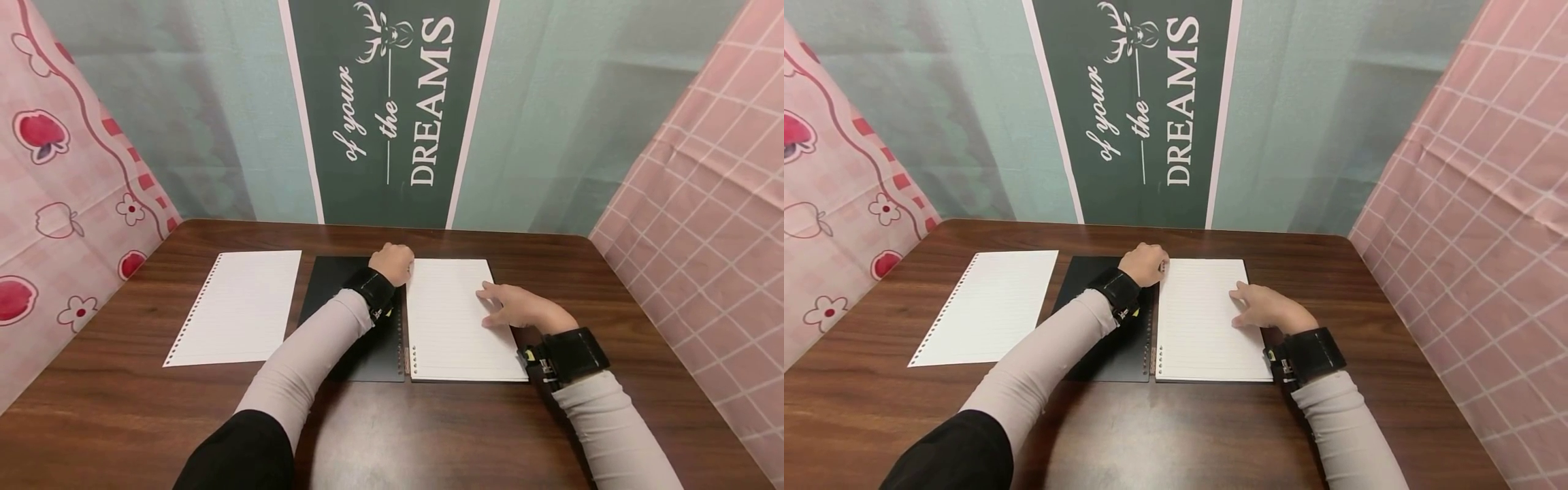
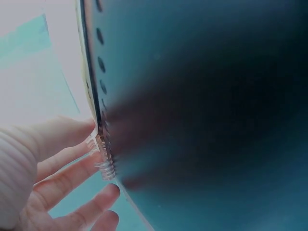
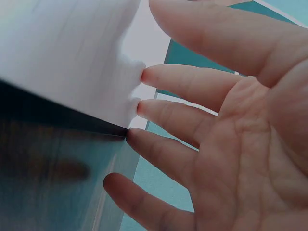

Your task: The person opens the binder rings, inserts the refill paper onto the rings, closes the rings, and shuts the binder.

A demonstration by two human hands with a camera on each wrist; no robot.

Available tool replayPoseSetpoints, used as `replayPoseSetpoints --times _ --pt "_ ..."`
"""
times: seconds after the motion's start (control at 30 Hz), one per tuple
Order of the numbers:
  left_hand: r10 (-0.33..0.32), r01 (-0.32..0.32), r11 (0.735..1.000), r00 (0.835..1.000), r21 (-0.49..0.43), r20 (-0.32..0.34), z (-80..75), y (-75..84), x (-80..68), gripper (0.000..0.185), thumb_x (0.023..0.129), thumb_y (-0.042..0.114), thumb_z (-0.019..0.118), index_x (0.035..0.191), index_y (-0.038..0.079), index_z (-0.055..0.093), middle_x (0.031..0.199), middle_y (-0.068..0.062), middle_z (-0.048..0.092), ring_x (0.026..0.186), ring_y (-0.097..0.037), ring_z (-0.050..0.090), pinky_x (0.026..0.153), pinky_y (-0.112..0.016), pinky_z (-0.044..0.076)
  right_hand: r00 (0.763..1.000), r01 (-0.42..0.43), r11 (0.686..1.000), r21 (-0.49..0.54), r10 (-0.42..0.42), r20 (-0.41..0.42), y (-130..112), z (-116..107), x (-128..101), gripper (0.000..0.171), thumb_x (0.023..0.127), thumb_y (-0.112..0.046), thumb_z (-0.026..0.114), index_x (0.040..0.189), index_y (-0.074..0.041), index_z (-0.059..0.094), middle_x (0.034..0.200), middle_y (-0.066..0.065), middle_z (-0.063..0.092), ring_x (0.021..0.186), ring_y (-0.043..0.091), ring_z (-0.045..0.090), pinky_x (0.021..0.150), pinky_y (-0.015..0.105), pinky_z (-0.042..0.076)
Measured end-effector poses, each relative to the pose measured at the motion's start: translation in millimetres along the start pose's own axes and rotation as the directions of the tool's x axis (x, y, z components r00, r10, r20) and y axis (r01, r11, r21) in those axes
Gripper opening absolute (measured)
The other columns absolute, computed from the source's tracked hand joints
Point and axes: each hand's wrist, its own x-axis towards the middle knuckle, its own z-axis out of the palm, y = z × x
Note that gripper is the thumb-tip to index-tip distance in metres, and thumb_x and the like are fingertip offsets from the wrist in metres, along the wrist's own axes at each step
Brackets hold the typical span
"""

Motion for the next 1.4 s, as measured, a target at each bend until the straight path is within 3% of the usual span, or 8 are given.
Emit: replayPoseSetpoints --times 0.17,0.27,0.43,0.57,0.73,0.9,1.2,1.4 --pt "-0.007 0.007 1.000 1.000 -0.022 0.023 0.7 -3.0 1.4 0.026 0.098 0.006 0.051 0.079 0.010 0.067 0.091 -0.009 0.066 0.102 -0.030 0.059 0.076 -0.040 0.045 1.000 0.012 1.000 0.002 -0.012 -0.003 1.0 -0.6 -1.2 0.065 0.092 -0.020 0.070 0.144 0.009 0.042 0.157 0.034 0.022 0.145 0.053 0.022 0.114 0.061 0.027" --pt "-0.004 0.005 0.998 1.000 -0.057 0.025 2.3 -6.4 2.9 0.023 0.098 0.007 0.052 0.093 0.012 0.073 0.102 -0.008 0.070 0.105 -0.029 0.061 0.074 -0.040 0.047 0.999 0.028 1.000 0.001 -0.028 -0.016 1.9 -1.3 -2.4 0.062 0.095 -0.021 0.066 0.144 0.009 0.044 0.156 0.035 0.024 0.144 0.053 0.023 0.114 0.062 0.028" --pt "-0.004 0.009 0.987 0.999 -0.158 0.036 -4.4 -10.5 -2.9 0.030 0.099 0.017 0.059 0.127 0.014 0.068 0.127 -0.006 0.067 0.112 -0.025 0.065 0.087 -0.040 0.054 0.997 0.060 0.998 -0.002 -0.060 -0.051 1.1 -1.4 -3.0 0.055 0.098 -0.022 0.062 0.140 0.010 0.048 0.152 0.037 0.029 0.142 0.054 0.028 0.112 0.062 0.031" --pt "0.039 -0.032 0.973 0.999 -0.230 0.024 -18.1 -16.8 -15.2 0.034 0.098 0.020 0.061 0.131 0.010 0.065 0.127 -0.008 0.067 0.109 -0.022 0.066 0.095 -0.040 0.052 0.995 0.047 0.999 0.013 -0.046 -0.083 0.7 -1.1 -2.0 0.052 0.099 -0.024 0.060 0.139 0.007 0.051 0.149 0.035 0.039 0.139 0.052 0.035 0.109 0.061 0.036" --pt "0.080 -0.082 0.951 0.997 -0.299 -0.019 -37.8 -32.2 -40.6 0.036 0.099 0.022 0.059 0.132 0.006 0.064 0.132 -0.010 0.066 0.123 -0.024 0.062 0.104 -0.041 0.048 0.993 0.031 0.998 0.051 -0.024 -0.118 -0.3 -2.7 -6.8 0.055 0.100 -0.025 0.057 0.143 0.006 0.046 0.146 0.032 0.044 0.137 0.050 0.039 0.106 0.061 0.039" --pt "0.059 -0.087 0.948 0.993 -0.305 -0.099 -60.7 -56.2 -69.1 0.038 0.098 0.025 0.061 0.129 0.004 0.064 0.129 -0.013 0.067 0.123 -0.027 0.062 0.104 -0.043 0.048 0.988 0.035 0.991 0.131 -0.014 -0.156 -7.4 -10.5 -18.0 0.058 0.101 -0.025 0.057 0.146 0.006 0.041 0.149 0.032 0.041 0.141 0.051 0.033 0.108 0.063 0.035" --pt "-0.091 0.027 0.951 0.977 -0.309 -0.194 -90.0 -122.7 -135.7 0.036 0.098 0.020 0.059 0.126 -0.001 0.065 0.127 -0.022 0.065 0.119 -0.040 0.061 0.098 -0.055 0.047 0.976 0.075 0.985 0.154 -0.041 -0.214 -27.6 -15.3 -23.6 0.056 0.101 -0.026 0.057 0.148 0.001 0.042 0.151 0.030 0.040 0.142 0.049 0.033 0.110 0.063 0.034" --pt "-0.184 0.105 0.939 0.958 -0.326 -0.220 -106.5 -153.1 -164.5 0.037 0.100 0.021 0.058 0.126 -0.004 0.063 0.126 -0.027 0.064 0.120 -0.047 0.058 0.096 -0.058 0.047 0.972 0.077 0.982 0.173 -0.036 -0.231 -41.9 -21.1 -17.8 0.057 0.100 -0.027 0.058 0.149 -0.003 0.042 0.152 0.026 0.041 0.140 0.050 0.036 0.108 0.062 0.037"
